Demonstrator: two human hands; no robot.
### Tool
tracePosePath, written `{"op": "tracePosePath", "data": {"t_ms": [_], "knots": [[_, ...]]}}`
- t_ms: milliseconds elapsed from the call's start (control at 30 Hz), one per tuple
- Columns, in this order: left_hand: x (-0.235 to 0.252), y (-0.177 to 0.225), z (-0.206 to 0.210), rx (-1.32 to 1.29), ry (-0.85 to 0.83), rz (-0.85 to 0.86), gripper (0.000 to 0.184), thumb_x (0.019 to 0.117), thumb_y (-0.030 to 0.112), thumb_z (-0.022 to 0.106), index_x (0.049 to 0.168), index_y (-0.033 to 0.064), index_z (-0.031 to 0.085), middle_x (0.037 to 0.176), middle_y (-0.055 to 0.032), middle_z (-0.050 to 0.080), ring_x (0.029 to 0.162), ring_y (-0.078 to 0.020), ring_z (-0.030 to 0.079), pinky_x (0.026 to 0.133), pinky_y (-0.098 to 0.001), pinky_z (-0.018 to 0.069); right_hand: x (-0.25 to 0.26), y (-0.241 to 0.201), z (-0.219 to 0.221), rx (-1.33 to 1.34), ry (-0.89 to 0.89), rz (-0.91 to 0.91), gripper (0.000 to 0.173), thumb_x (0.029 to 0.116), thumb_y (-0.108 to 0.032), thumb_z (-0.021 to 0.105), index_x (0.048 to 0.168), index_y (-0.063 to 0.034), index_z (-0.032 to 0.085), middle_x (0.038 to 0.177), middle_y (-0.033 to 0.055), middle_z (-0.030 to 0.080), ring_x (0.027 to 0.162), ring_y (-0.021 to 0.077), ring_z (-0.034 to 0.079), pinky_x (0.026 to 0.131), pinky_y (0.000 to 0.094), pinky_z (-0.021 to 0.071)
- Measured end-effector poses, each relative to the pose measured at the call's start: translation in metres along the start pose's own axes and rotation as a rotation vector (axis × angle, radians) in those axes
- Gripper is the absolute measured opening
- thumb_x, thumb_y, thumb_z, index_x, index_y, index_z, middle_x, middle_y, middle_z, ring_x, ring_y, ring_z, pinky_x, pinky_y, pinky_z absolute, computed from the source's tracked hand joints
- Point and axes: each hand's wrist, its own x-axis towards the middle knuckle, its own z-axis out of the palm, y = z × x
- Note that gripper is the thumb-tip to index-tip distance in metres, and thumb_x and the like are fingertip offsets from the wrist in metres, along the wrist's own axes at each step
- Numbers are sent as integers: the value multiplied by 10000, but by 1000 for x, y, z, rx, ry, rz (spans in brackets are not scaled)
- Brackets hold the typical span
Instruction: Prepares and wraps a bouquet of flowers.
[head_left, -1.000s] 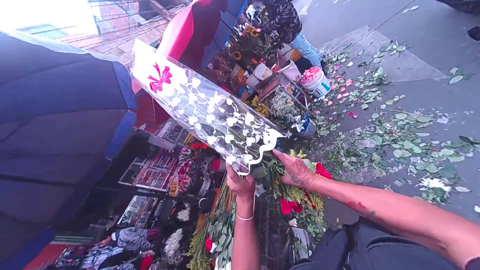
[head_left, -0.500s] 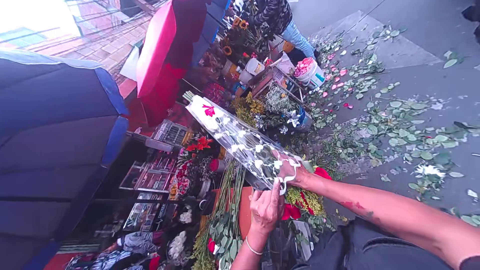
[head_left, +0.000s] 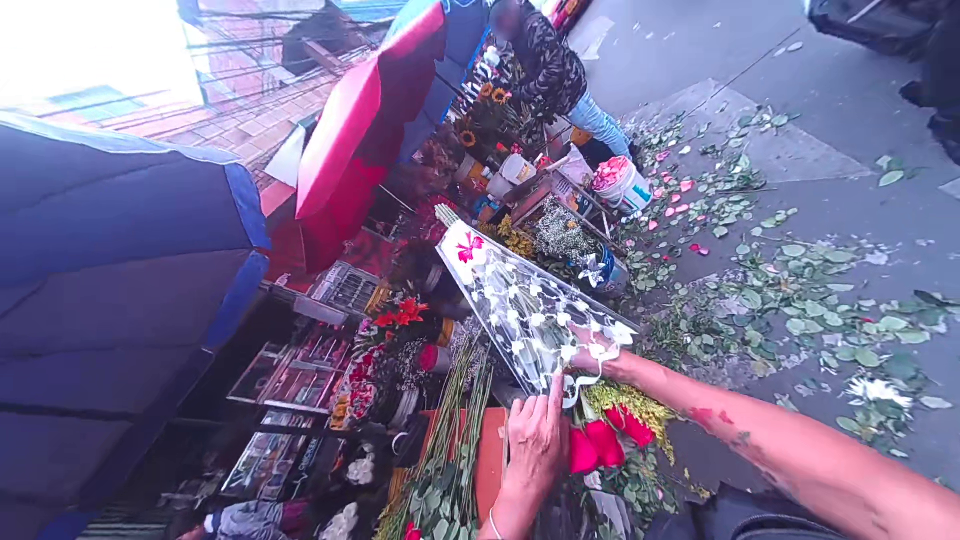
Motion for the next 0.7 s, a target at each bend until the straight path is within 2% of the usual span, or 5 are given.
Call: {"op": "tracePosePath", "data": {"t_ms": [100,233,433,567,700], "knots": [[-1,28,-16,-101,69,-24,408,907,158,546,1264,45,708,644,-10,626,545,-166,589,535,-306,495,-11,-21,-6,82,-26,155,474,1039,-91,534,1475,70,438,1440,245,537,1321,238,535,1143,340,384],[-18,45,-22,-193,-4,21,382,940,152,535,1270,79,712,633,-1,615,536,-163,578,523,-303,482,-31,-13,-19,-8,55,43,504,994,-114,571,1465,26,459,1384,161,582,1234,111,569,1079,254,425],[-59,2,-23,-269,-179,36,477,931,303,662,1369,117,644,999,-75,732,904,-211,707,830,-405,570,-38,28,-60,-561,-131,48,801,858,-330,748,1556,-117,418,1479,244,523,1358,441,504,1098,643,379],[-75,-73,-12,150,30,-136,505,990,352,576,1377,29,601,1366,-220,616,1313,-379,556,1106,-583,375,-66,52,-82,-700,-164,-162,764,829,-240,810,1526,-235,495,1416,178,604,1300,424,555,1073,644,392],[-92,-120,-7,162,-193,-163,717,740,131,759,1426,46,568,1396,-272,581,1346,-496,506,1080,-771,284,-106,-15,-93,-809,-389,8,526,958,-193,680,1466,-152,551,1441,151,584,1348,350,525,1131,540,363]]}}
